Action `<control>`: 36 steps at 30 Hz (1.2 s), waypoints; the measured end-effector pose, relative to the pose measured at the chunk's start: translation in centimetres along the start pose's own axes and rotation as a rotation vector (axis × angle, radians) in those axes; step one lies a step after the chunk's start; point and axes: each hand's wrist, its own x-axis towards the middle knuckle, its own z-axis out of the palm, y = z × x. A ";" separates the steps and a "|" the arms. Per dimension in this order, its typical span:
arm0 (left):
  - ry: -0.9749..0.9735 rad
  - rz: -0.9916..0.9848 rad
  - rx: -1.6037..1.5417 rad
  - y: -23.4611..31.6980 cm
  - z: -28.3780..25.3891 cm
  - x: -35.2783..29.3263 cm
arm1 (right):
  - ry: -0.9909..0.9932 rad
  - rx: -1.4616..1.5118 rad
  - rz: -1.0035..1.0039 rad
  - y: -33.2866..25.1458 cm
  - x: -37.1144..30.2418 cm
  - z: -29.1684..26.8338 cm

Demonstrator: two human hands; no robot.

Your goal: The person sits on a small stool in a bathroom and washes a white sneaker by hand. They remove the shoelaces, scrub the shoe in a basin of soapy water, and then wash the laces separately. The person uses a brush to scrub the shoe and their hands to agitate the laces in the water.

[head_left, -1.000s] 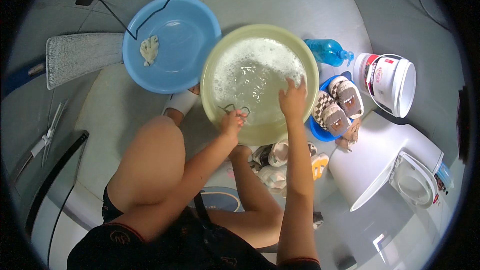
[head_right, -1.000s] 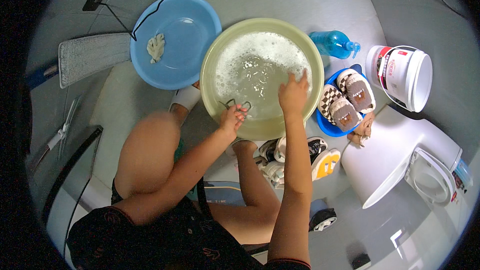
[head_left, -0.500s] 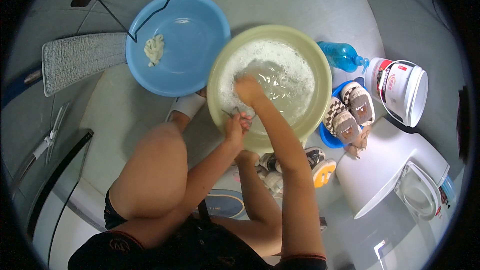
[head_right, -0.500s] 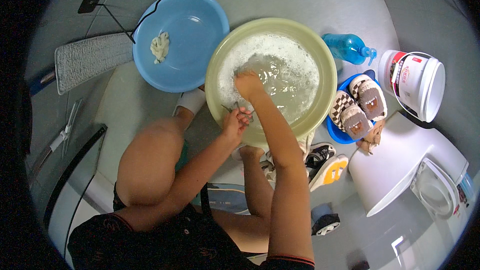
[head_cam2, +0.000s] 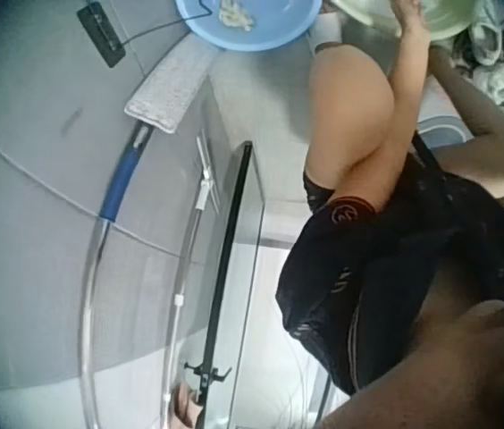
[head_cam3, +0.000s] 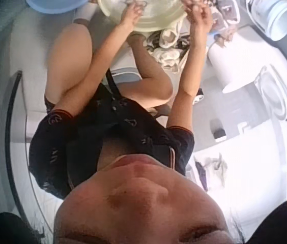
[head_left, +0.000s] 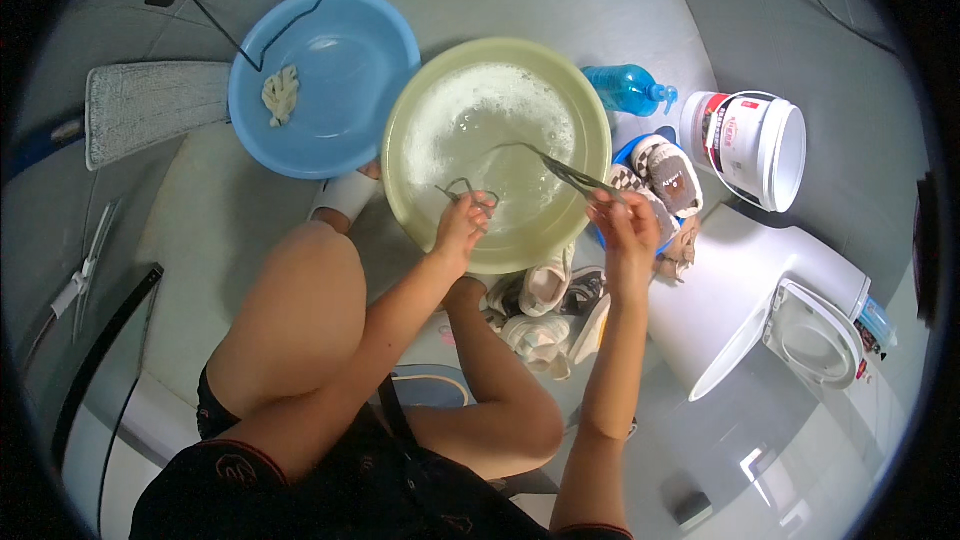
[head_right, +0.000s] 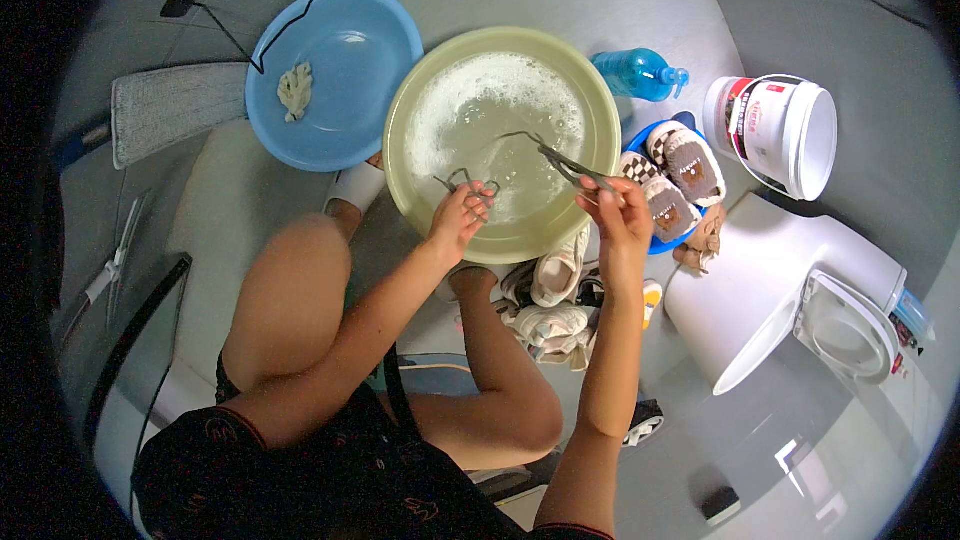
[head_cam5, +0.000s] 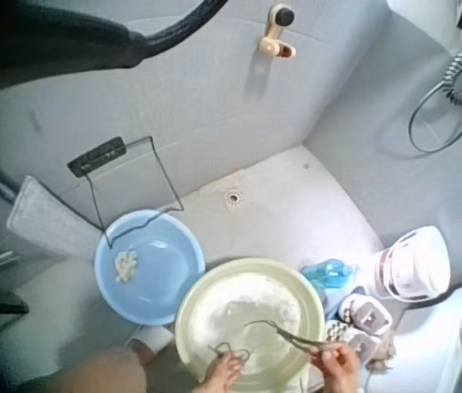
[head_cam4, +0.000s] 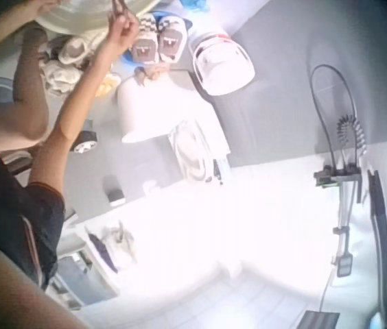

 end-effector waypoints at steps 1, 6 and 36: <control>-0.014 -0.005 0.001 0.1 0.2 -0.2 | 0.001 0.027 -0.048 -1.4 -0.8 0.1; -0.110 -0.009 0.006 0.2 0.5 -1.4 | 0.014 0.040 -0.264 -9.0 -4.6 1.6; -0.609 -0.023 0.597 9.1 16.8 -11.1 | 0.096 -0.344 -0.310 0.2 -1.7 5.5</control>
